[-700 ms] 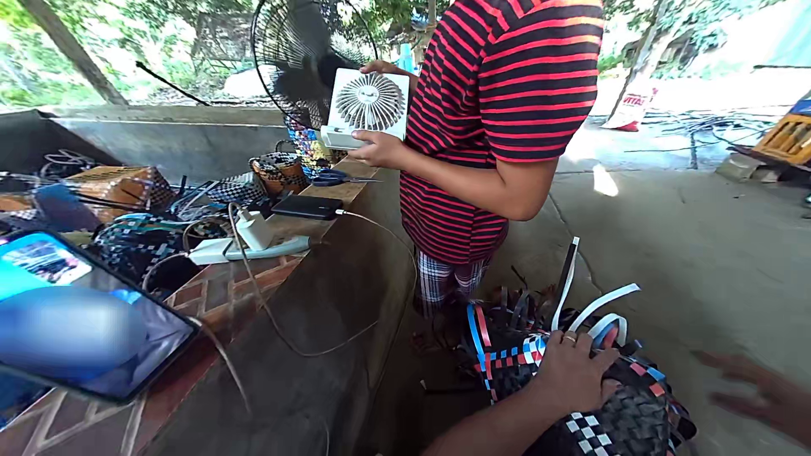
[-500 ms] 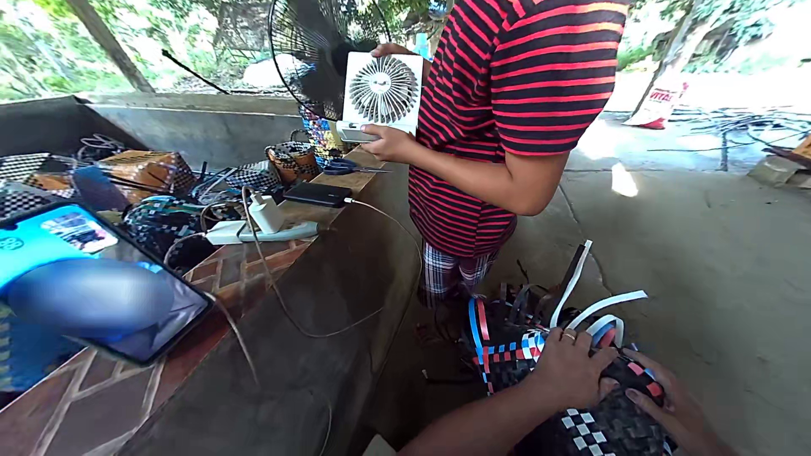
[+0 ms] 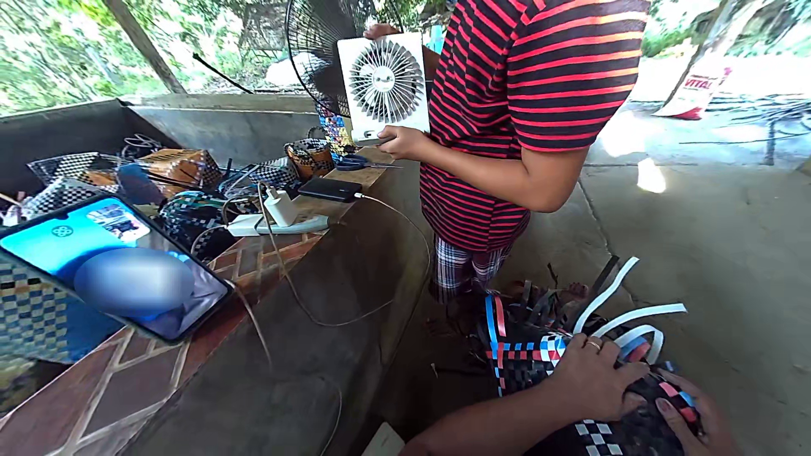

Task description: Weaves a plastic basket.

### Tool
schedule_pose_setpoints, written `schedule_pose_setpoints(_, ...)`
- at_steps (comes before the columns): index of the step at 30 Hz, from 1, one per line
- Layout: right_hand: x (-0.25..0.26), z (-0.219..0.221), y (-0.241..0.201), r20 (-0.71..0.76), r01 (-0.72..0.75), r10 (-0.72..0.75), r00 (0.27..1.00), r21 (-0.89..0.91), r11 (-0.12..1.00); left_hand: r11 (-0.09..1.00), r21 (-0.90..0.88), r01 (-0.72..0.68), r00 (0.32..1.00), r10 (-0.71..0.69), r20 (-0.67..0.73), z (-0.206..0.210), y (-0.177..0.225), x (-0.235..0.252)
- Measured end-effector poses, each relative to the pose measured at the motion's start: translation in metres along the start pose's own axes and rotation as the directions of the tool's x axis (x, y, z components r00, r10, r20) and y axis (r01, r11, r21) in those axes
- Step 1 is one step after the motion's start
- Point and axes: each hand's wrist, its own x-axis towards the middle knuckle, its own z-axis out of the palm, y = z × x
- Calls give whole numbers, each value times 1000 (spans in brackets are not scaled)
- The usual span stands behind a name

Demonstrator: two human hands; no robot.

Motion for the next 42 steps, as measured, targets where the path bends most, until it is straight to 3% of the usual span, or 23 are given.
schedule_pose_setpoints(7, 4, 7, 8, -26, 41, -40, 999, 32, 999, 1000, 10, 13, 1000, -13, 28, -4, -5, -1)
schedule_pose_setpoints(12, 6, 1, 3, -52, 11, -7, 999, 90, 996, 999, -37, 14, 993, -18, -119, -11, -8, -10)
schedule_pose_setpoints(16, 3, -1, -23, -50, -99, 102, 994, 68, 993, 992, -96, 80, 997, -79, 14, -32, 2, -5)
schedule_pose_setpoints(21, -1, -2, -25, -45, -177, 180, 983, 65, 982, 982, -177, -70, 998, 68, -19, -26, 13, 22)
schedule_pose_setpoints(28, -11, 0, -10, -142, 5, 51, 988, 370, 929, 964, -221, -149, 987, 131, -94, -10, 11, 25)
schedule_pose_setpoints(37, 1, 11, -16, -265, -10, 80, 961, 256, 967, 990, -134, -37, 998, 29, -64, -10, 27, 25)
schedule_pose_setpoints(39, 0, 12, -9, -258, 28, 47, 965, 281, 959, 990, -132, -41, 997, 31, -76, -8, 25, 25)
schedule_pose_setpoints(42, 2, 7, -14, -206, -40, 103, 973, 288, 957, 994, -95, -48, 995, 39, -87, -7, 26, 23)
